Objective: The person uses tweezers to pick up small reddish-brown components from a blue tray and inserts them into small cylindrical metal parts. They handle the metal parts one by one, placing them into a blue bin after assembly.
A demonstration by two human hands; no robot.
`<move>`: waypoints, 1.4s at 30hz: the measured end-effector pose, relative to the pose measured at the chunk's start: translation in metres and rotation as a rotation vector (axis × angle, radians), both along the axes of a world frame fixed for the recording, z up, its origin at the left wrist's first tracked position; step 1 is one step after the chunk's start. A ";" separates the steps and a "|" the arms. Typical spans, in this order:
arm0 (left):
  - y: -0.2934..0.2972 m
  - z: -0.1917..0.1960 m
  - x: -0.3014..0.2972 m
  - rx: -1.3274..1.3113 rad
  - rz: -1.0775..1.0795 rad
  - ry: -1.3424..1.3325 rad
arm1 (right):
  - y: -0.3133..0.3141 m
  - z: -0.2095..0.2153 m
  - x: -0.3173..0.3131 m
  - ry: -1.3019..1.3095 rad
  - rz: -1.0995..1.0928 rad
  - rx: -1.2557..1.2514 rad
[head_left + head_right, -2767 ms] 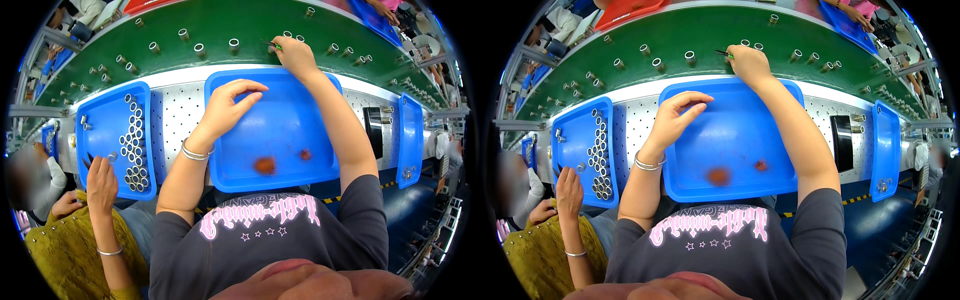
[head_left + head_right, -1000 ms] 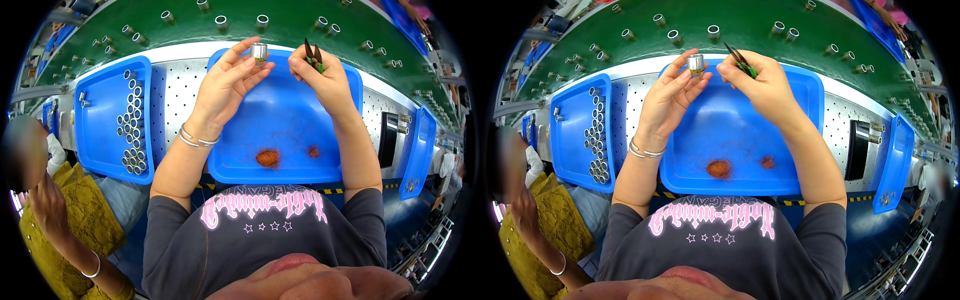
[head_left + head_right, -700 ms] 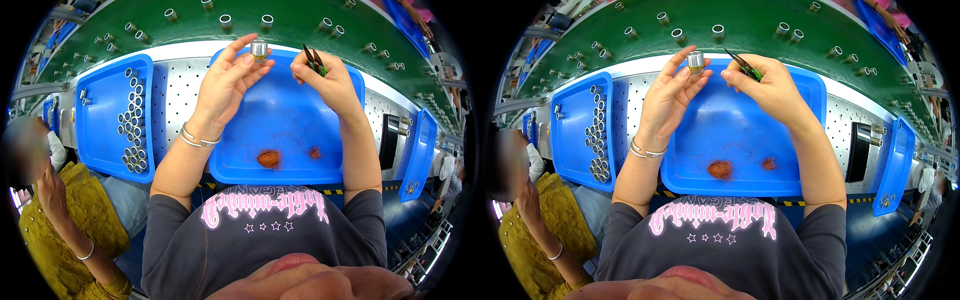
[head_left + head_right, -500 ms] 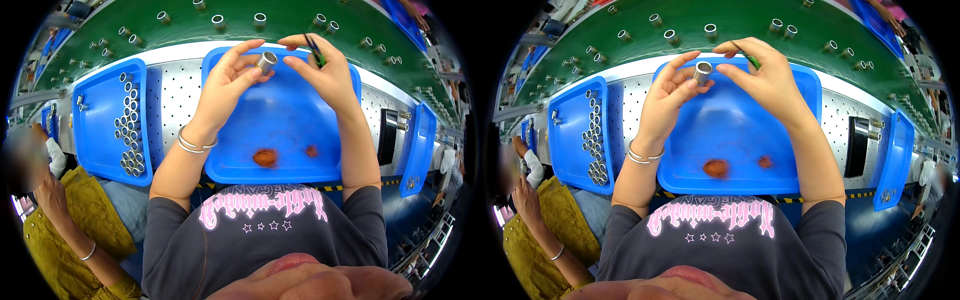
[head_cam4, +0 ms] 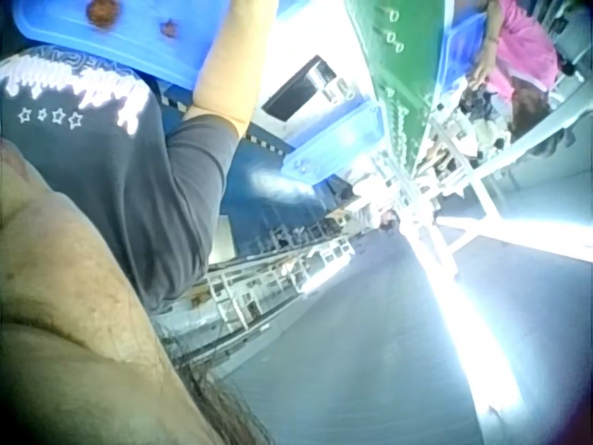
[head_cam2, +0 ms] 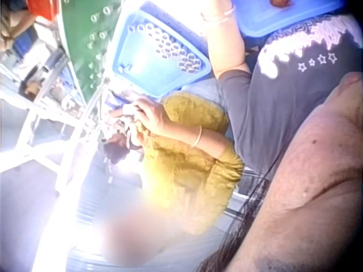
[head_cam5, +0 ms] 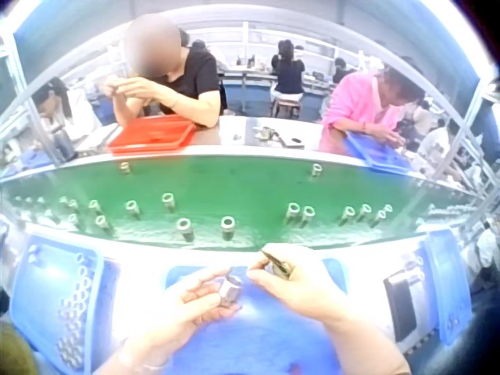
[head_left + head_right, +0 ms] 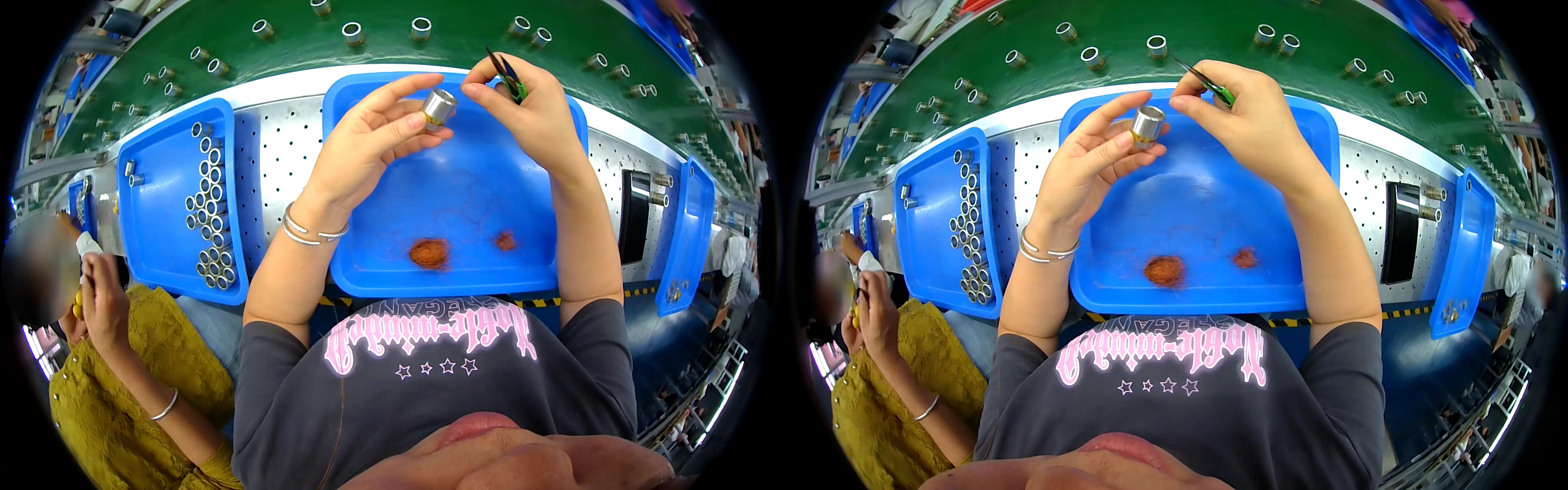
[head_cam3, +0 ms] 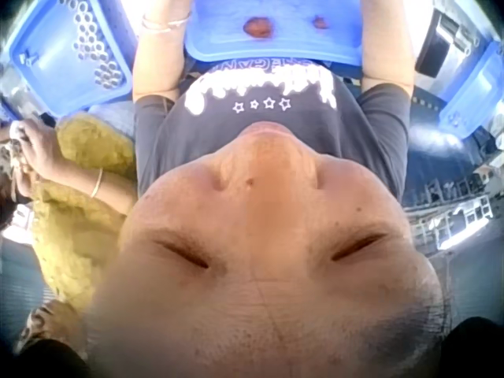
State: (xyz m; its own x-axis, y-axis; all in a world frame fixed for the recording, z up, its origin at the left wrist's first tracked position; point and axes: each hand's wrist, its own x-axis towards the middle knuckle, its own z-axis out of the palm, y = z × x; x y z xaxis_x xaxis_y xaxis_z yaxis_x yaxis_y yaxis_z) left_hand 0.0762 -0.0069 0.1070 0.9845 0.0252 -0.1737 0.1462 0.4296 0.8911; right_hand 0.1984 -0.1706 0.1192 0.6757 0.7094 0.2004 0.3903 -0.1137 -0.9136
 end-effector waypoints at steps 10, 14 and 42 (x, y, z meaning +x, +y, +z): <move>0.004 -0.004 0.001 -0.093 0.100 -0.035 | 0.000 0.000 -0.008 0.292 0.101 0.235; 0.004 -0.004 0.001 -0.063 0.109 -0.049 | 0.000 -0.002 -0.010 0.275 0.143 0.249; 0.004 -0.001 -0.003 -0.040 0.035 -0.030 | -0.002 -0.011 0.003 0.742 0.188 0.925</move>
